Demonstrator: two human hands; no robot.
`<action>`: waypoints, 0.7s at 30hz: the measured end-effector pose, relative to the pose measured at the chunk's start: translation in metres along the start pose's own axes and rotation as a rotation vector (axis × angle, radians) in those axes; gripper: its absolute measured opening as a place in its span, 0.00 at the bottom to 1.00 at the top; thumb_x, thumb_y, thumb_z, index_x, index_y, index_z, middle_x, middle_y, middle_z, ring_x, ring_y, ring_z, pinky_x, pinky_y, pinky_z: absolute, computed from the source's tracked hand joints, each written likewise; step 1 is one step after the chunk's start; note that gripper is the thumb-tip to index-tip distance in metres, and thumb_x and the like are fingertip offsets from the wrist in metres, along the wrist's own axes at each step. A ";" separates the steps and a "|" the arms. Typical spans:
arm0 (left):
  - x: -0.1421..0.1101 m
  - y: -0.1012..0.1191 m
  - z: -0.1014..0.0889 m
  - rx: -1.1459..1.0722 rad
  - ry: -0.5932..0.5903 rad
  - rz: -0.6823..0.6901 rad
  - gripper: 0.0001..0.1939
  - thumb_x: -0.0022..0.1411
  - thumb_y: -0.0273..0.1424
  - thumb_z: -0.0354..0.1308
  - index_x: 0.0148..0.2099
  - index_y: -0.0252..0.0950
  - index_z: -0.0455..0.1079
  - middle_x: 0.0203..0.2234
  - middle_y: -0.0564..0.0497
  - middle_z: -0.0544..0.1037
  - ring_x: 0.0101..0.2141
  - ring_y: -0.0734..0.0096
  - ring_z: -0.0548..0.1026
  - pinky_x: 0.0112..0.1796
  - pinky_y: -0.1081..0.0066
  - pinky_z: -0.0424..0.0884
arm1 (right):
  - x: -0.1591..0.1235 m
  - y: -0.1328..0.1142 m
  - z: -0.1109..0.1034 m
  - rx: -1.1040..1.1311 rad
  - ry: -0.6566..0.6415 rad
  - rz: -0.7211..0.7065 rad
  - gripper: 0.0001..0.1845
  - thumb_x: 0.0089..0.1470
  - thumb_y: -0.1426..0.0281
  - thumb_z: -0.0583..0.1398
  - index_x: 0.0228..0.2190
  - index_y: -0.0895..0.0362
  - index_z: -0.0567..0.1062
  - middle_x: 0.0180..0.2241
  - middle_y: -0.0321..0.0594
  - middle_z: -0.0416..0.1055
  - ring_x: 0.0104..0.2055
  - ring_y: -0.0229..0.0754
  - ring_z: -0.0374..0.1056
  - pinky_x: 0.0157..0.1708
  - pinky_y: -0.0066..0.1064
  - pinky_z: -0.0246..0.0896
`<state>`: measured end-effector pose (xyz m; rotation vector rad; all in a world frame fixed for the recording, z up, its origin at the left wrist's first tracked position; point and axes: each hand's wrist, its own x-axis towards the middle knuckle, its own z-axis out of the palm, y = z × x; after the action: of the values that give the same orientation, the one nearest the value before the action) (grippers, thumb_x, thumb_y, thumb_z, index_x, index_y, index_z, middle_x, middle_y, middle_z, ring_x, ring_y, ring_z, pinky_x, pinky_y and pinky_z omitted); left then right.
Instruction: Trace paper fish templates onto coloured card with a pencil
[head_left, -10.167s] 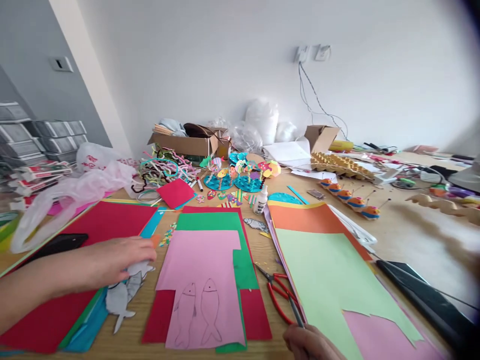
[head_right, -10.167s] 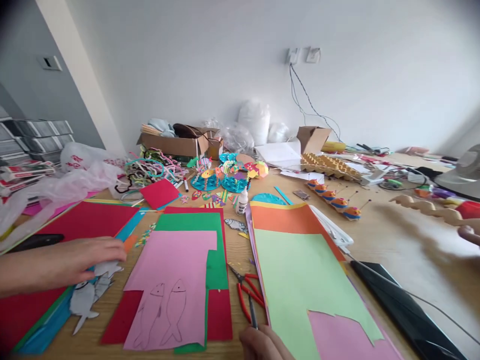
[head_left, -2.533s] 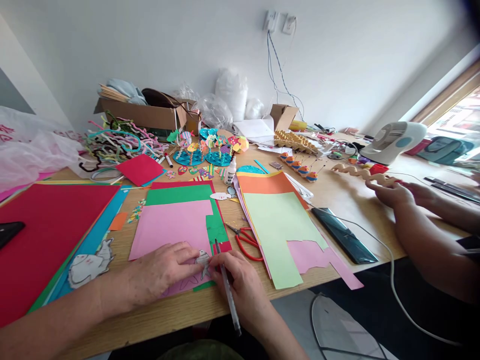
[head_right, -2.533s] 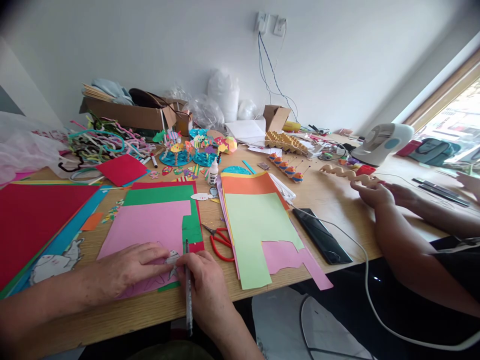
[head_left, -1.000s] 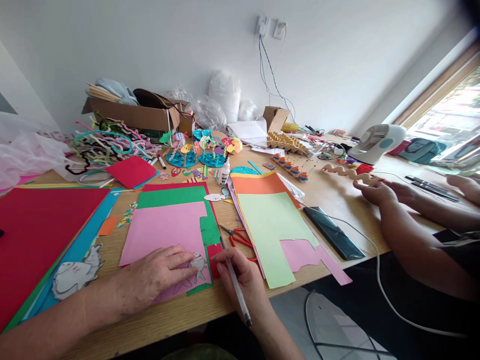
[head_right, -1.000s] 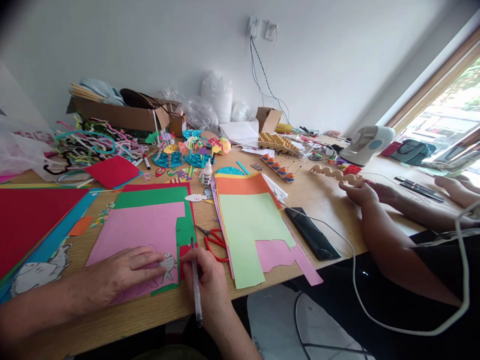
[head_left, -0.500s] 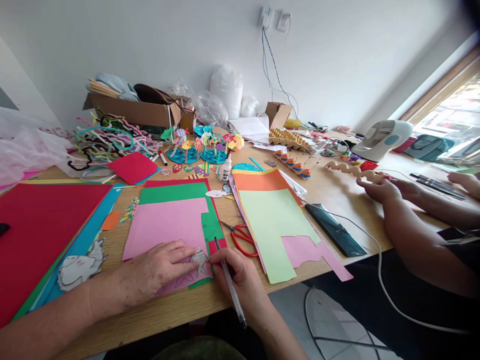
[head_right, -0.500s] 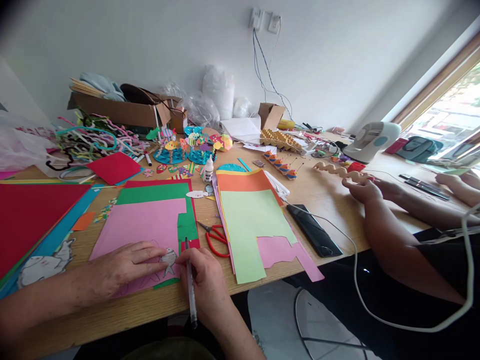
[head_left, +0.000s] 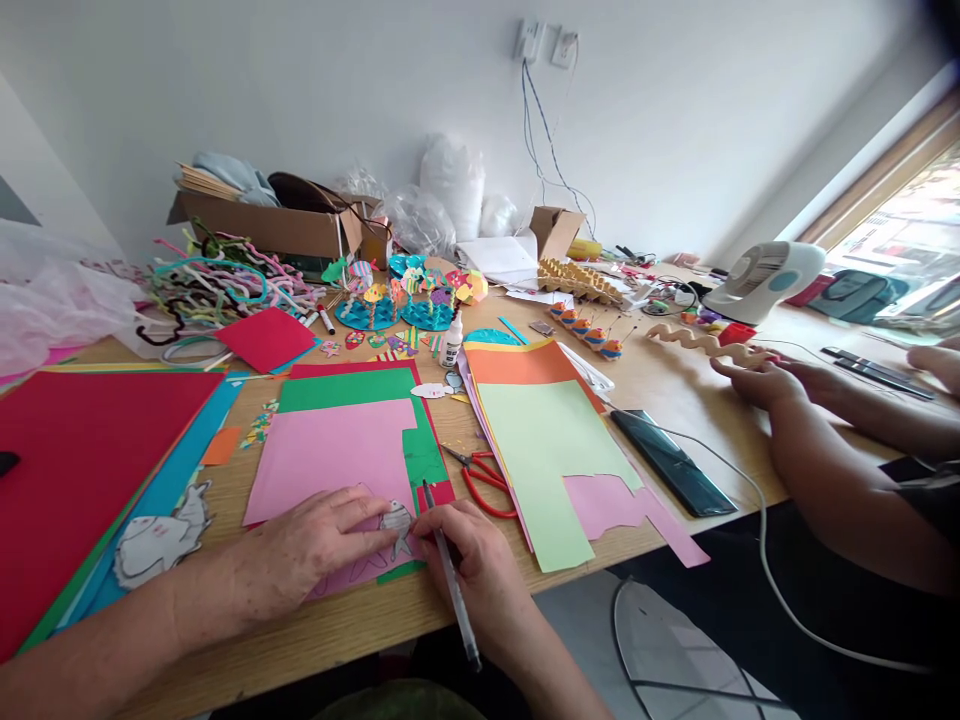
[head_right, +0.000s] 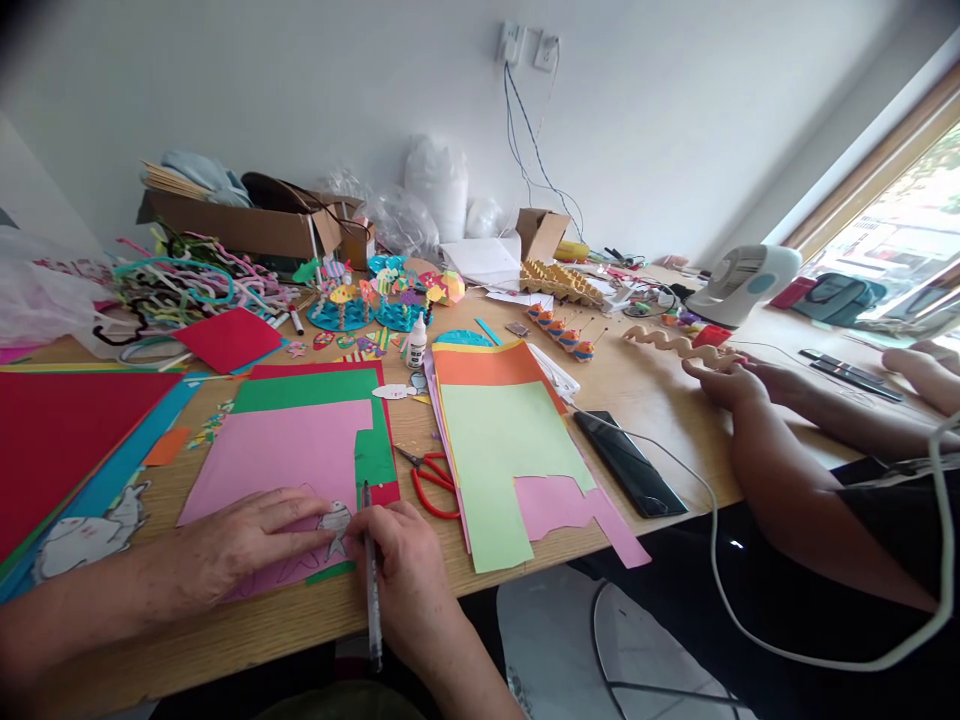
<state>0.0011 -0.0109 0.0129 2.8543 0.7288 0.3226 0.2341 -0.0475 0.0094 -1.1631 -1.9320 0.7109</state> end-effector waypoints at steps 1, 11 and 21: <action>-0.001 -0.002 0.002 -0.029 0.001 -0.004 0.27 0.65 0.19 0.44 0.62 0.45 0.61 0.53 0.49 0.73 0.52 0.64 0.70 0.52 0.66 0.67 | 0.000 0.000 0.000 0.000 -0.002 0.001 0.10 0.52 0.83 0.59 0.30 0.57 0.75 0.27 0.37 0.71 0.31 0.39 0.65 0.31 0.25 0.57; 0.002 -0.014 -0.002 -0.278 0.051 -0.100 0.25 0.64 0.19 0.38 0.55 0.37 0.68 0.51 0.46 0.75 0.51 0.66 0.72 0.52 0.66 0.68 | -0.001 -0.002 0.000 0.005 0.010 -0.015 0.09 0.53 0.82 0.59 0.30 0.57 0.74 0.27 0.37 0.71 0.31 0.39 0.66 0.30 0.25 0.57; 0.009 -0.014 -0.002 -0.259 0.054 0.050 0.20 0.66 0.21 0.43 0.51 0.38 0.73 0.48 0.44 0.76 0.48 0.63 0.72 0.48 0.68 0.68 | -0.001 0.001 0.001 0.010 0.011 -0.013 0.11 0.52 0.84 0.59 0.30 0.58 0.74 0.27 0.37 0.71 0.31 0.39 0.66 0.30 0.24 0.56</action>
<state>0.0017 0.0057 0.0134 2.6306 0.5782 0.4670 0.2337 -0.0479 0.0078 -1.1451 -1.9236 0.7054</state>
